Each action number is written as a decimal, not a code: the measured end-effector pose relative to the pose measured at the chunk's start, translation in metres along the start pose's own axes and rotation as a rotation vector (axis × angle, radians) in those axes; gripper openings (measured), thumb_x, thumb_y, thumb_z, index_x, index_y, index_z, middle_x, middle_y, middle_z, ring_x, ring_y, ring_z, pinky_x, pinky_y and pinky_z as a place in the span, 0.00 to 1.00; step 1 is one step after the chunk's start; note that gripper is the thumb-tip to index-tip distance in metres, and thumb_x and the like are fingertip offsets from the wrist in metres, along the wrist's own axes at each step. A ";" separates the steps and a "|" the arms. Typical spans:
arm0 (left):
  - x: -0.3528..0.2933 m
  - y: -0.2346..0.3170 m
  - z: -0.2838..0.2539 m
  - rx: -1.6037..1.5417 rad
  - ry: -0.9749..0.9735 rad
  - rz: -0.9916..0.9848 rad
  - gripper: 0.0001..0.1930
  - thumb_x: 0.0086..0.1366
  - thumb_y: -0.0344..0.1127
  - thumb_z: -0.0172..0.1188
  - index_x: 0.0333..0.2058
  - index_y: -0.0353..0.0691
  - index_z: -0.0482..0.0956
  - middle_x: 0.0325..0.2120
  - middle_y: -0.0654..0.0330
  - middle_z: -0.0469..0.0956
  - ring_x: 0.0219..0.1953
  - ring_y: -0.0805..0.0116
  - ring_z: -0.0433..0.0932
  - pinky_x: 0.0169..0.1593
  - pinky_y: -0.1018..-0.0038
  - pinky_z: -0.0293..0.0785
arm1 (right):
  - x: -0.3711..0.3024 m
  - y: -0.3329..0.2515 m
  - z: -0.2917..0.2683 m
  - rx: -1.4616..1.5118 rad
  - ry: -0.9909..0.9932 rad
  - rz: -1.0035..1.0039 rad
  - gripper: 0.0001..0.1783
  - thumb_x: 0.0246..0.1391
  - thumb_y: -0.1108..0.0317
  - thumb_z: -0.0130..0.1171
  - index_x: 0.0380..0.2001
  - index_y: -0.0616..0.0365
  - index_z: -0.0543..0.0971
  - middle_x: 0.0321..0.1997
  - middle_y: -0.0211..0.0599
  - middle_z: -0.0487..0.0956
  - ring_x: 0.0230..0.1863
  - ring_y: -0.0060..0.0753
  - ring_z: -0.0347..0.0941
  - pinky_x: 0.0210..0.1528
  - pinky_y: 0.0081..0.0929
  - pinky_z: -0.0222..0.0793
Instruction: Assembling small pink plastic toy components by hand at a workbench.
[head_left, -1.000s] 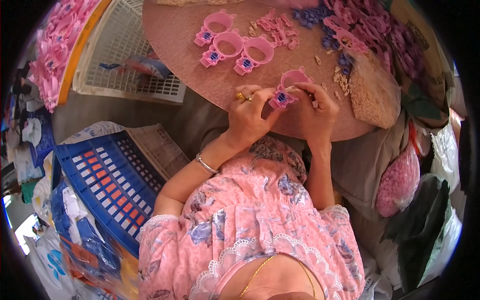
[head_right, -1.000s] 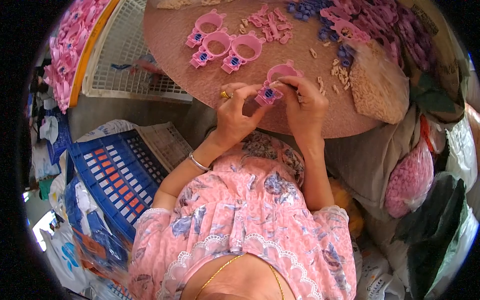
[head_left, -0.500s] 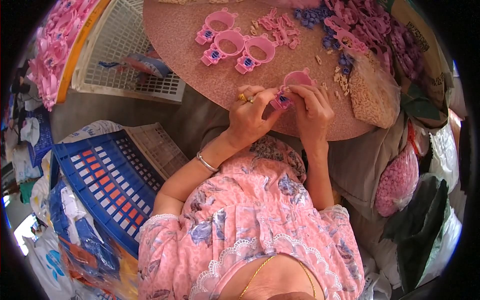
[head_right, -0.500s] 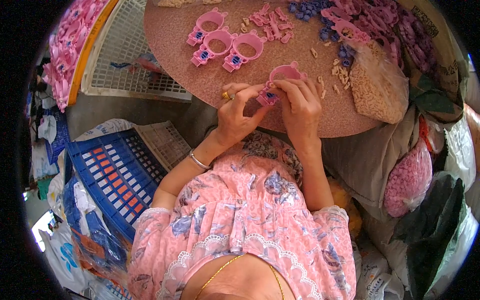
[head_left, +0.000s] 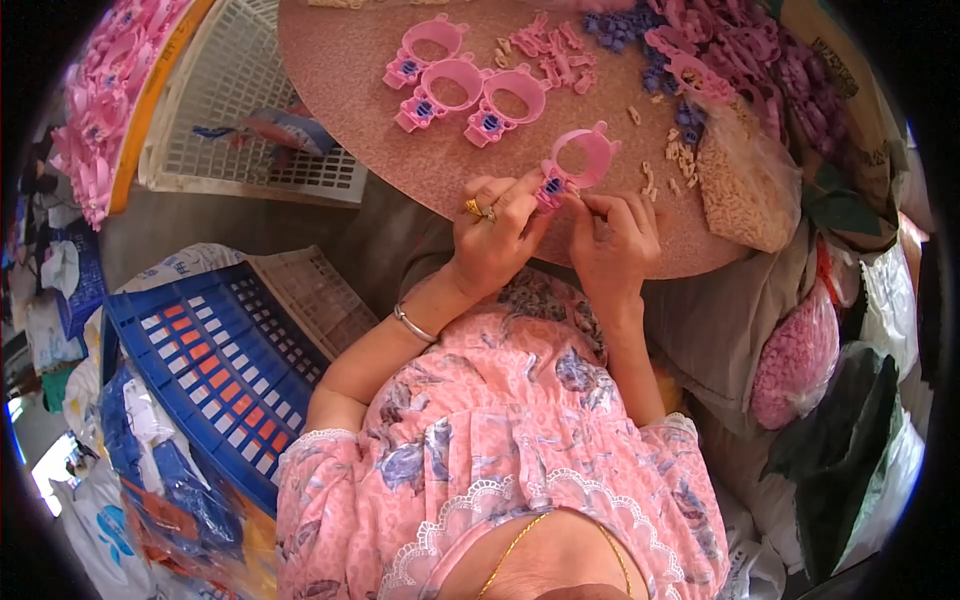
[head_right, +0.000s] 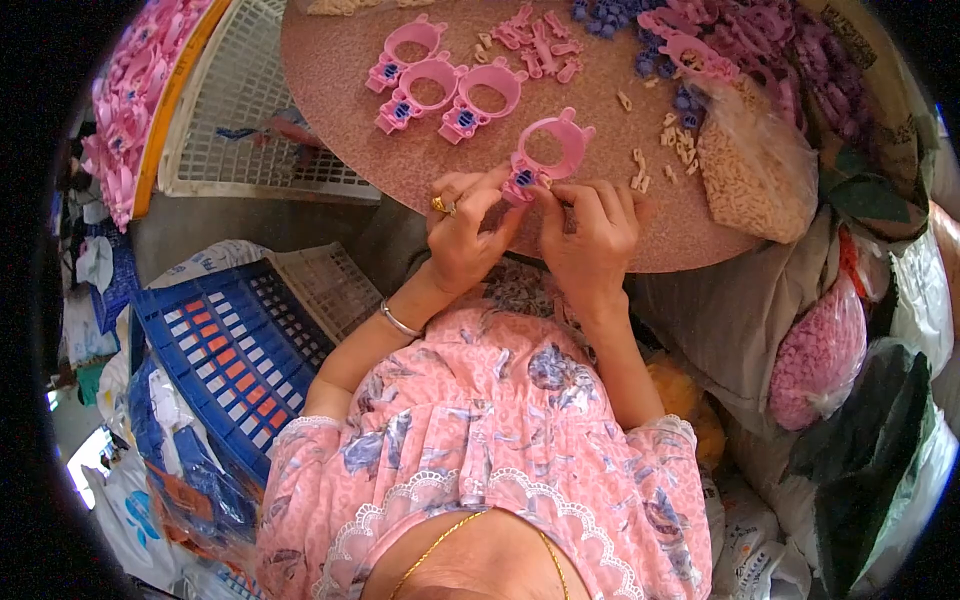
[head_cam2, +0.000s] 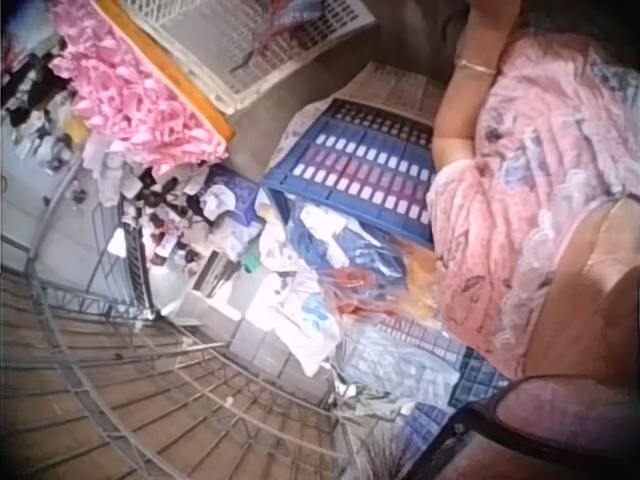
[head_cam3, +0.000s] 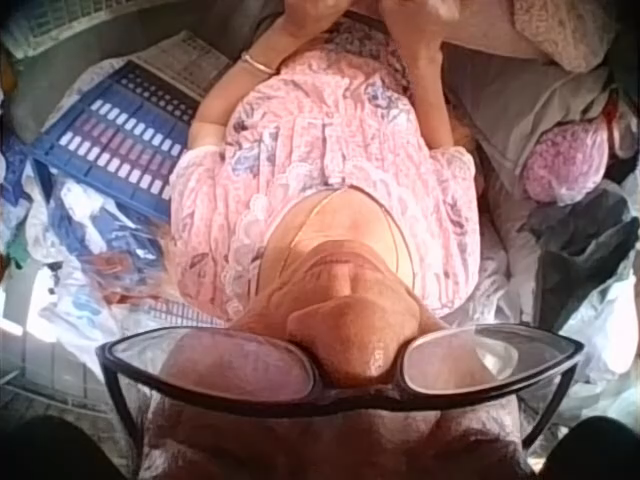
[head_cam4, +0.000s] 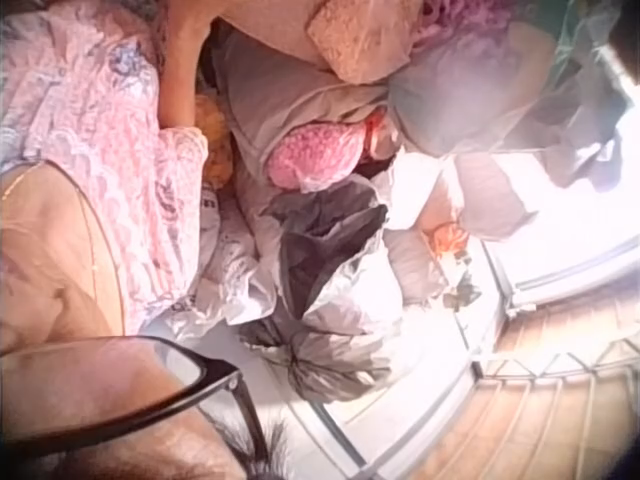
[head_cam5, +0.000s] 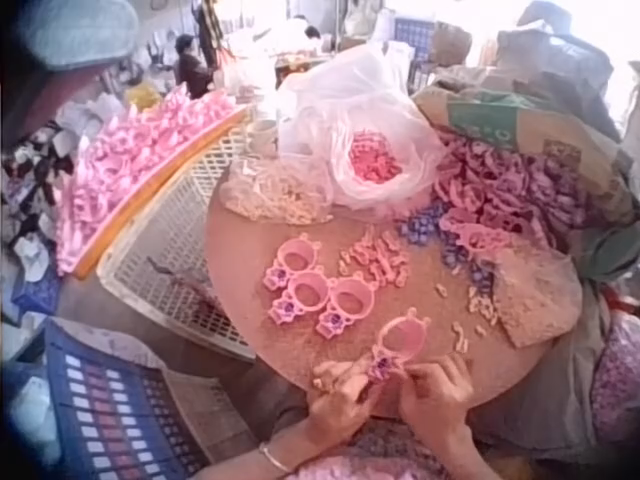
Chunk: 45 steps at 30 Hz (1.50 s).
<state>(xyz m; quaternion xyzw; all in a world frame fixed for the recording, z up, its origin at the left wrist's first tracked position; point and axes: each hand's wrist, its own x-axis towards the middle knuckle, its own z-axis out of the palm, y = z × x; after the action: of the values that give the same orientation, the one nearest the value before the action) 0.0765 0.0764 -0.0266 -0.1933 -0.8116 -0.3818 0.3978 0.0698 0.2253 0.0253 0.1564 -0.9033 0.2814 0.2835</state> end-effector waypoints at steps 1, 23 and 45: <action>0.001 0.000 -0.001 0.003 -0.015 0.023 0.21 0.52 0.26 0.72 0.42 0.37 0.73 0.44 0.52 0.81 0.38 0.60 0.79 0.44 0.65 0.72 | -0.001 -0.001 0.001 0.001 -0.001 0.001 0.09 0.44 0.72 0.72 0.23 0.57 0.79 0.25 0.33 0.78 0.27 0.36 0.73 0.36 0.31 0.66; 0.002 -0.003 -0.008 -0.165 0.013 0.046 0.23 0.52 0.26 0.74 0.42 0.38 0.70 0.45 0.49 0.81 0.40 0.54 0.81 0.45 0.63 0.75 | 0.007 0.005 -0.004 0.786 -0.184 0.812 0.32 0.43 0.74 0.75 0.49 0.61 0.67 0.43 0.37 0.78 0.46 0.28 0.76 0.50 0.25 0.74; 0.010 0.017 -0.005 -0.313 0.013 -0.351 0.23 0.51 0.24 0.73 0.43 0.36 0.71 0.41 0.49 0.82 0.43 0.60 0.82 0.45 0.71 0.78 | -0.010 0.006 -0.011 0.475 0.081 0.192 0.09 0.53 0.82 0.61 0.38 0.63 0.79 0.37 0.36 0.78 0.35 0.27 0.74 0.38 0.23 0.70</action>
<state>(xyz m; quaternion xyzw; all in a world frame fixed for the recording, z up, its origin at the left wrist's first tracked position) 0.0838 0.0833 -0.0083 -0.1061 -0.7610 -0.5676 0.2957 0.0792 0.2377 0.0242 0.1208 -0.8106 0.5171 0.2468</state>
